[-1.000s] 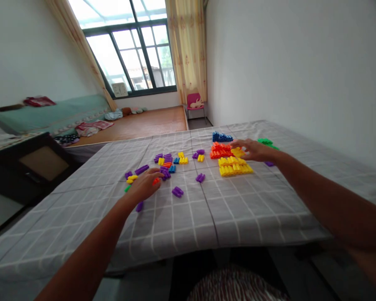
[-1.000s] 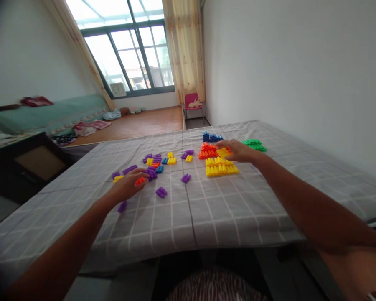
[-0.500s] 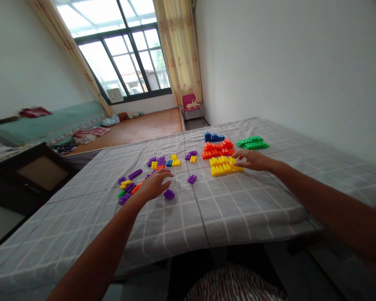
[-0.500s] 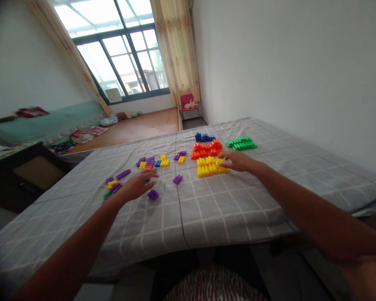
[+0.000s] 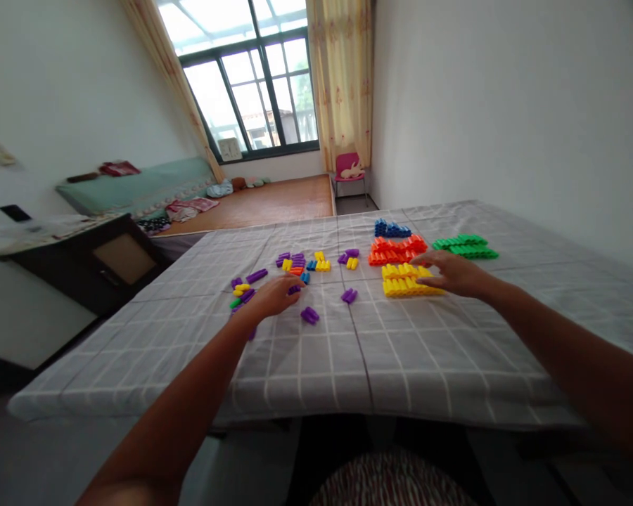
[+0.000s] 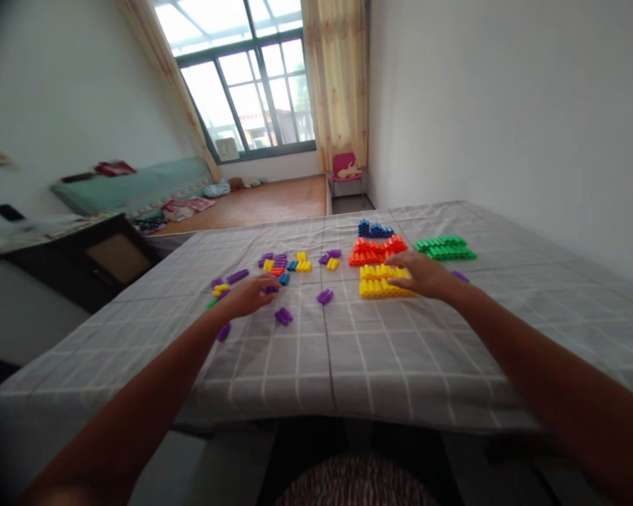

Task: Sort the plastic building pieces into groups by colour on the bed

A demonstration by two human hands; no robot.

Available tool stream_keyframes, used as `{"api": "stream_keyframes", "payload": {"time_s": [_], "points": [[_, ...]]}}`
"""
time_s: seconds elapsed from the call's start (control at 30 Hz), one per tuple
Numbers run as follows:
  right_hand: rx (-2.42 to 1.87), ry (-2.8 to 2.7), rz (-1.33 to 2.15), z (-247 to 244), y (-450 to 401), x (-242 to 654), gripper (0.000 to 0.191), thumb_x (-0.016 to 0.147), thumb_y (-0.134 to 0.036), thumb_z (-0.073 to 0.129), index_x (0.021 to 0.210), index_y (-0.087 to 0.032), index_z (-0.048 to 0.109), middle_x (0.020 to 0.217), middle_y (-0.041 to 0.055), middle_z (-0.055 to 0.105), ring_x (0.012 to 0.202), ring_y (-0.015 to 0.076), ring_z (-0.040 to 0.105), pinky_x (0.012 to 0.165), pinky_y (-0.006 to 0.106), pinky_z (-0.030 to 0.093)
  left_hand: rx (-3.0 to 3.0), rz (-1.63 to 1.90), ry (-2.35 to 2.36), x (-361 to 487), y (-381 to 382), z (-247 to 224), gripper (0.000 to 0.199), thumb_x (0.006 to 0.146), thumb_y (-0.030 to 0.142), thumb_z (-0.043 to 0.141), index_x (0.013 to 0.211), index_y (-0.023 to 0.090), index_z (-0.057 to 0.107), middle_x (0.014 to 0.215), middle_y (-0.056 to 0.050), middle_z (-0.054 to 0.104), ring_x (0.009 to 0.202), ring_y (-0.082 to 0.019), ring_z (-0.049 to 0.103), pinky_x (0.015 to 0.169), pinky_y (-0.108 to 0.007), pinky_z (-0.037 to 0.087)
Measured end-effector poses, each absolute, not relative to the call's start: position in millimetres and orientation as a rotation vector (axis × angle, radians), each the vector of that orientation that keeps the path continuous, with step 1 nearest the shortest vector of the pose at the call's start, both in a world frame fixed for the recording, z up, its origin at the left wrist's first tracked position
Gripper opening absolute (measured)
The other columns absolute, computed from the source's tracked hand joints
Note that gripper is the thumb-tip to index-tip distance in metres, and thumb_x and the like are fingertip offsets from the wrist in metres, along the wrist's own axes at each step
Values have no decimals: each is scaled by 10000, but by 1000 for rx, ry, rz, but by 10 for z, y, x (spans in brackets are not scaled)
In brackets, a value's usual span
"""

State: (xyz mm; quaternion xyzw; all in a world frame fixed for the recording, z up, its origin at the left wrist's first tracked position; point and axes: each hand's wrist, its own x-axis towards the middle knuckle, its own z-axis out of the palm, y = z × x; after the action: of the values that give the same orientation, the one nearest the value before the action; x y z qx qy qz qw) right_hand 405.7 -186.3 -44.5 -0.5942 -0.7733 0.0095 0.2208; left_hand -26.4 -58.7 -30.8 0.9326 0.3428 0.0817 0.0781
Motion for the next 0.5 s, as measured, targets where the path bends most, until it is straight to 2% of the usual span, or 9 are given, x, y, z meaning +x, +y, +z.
{"api": "stream_keyframes", "payload": {"time_s": [0.1,0.2,0.33,0.5], "points": [[-1550,-2188,68,-348,-1730,3658,345,835,-393,569,1115,-218,666,1046,93,696,887,235,656,817,392,519,2775,287,1143,-238,-382,-274,307,813,262,532,1073,201,681,1158,-73,662,1111,-222,587,1023,-352,431],[-1455,-2280,108,-349,-1477,3220,289,840,-321,585,1097,-214,660,1050,87,693,877,215,659,803,361,521,2700,382,1251,-188,-143,-296,338,807,208,508,1100,199,678,1166,-83,665,1125,-217,587,1029,-342,425],[-1466,-2364,113,-413,-963,2744,268,829,-224,598,1091,-191,647,1065,87,690,869,190,659,811,332,510,2599,427,1279,-177,160,-464,384,806,127,461,1123,184,670,1164,-109,672,1133,-233,591,1038,-392,413],[-1719,-2335,109,-463,-376,2255,320,857,-311,591,1158,-207,621,1142,96,679,1025,219,636,871,327,478,2573,543,1274,-345,337,-726,410,840,96,403,1164,115,653,1247,-178,607,1168,-265,564,1051,-396,404]]}}
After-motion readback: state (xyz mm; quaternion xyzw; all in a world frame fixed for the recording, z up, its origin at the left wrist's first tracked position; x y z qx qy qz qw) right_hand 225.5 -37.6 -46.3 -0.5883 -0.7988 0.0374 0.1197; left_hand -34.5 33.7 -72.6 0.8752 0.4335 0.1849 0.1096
